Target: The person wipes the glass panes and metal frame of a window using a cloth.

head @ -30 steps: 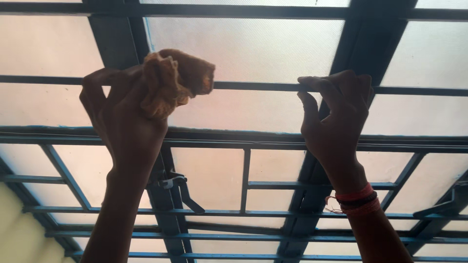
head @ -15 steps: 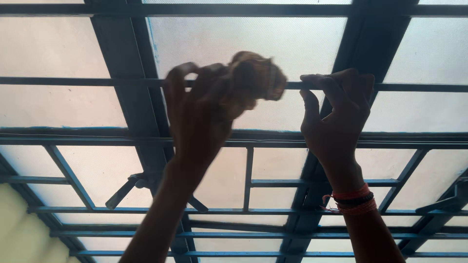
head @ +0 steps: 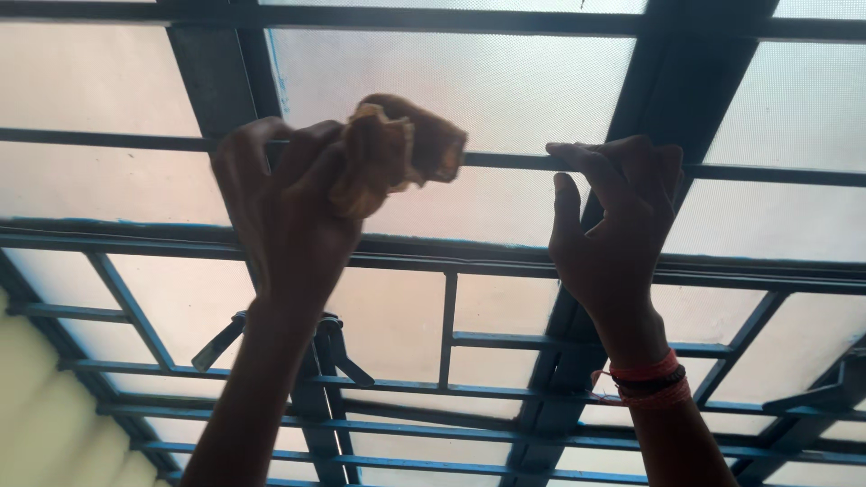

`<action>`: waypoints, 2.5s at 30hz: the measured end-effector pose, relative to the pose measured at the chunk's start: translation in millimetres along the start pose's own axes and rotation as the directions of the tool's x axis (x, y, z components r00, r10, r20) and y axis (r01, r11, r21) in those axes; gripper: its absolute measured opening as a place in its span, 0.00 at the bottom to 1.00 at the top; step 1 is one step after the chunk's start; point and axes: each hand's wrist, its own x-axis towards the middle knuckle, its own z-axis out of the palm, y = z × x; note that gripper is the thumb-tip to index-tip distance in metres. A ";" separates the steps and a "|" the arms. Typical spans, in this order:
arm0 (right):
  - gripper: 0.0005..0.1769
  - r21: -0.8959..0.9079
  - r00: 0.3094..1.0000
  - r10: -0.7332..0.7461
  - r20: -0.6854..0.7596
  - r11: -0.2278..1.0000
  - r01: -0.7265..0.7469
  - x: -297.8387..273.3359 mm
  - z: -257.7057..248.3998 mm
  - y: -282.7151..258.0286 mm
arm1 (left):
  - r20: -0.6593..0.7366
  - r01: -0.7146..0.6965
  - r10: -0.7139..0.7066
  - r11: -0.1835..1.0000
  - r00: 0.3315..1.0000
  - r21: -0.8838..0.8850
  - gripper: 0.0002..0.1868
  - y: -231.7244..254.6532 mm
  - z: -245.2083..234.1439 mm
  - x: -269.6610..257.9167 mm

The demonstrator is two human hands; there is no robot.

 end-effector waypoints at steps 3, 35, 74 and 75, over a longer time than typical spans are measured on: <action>0.11 0.027 0.999 -0.024 -0.021 0.999 0.025 -1.0 -1.7 1.3 | 0.021 0.016 -0.018 0.996 1.000 0.088 0.23 -9.9 -11.7 -5.1; 0.13 -0.074 0.997 -0.077 -0.017 0.994 0.075 36.3 66.9 -114.6 | 0.003 -0.020 0.020 0.995 1.000 -0.096 0.29 -91.7 -38.5 -14.2; 0.07 -0.166 0.996 -0.001 -0.086 0.986 -0.014 21.1 84.9 -110.4 | 0.008 0.088 -0.088 0.995 0.996 -0.043 0.23 -144.8 -52.5 -33.0; 0.07 -0.154 0.996 0.010 -0.087 0.988 -0.023 20.5 85.2 -110.7 | 0.022 0.083 -0.082 0.995 0.996 -0.048 0.24 -147.2 -53.6 -32.9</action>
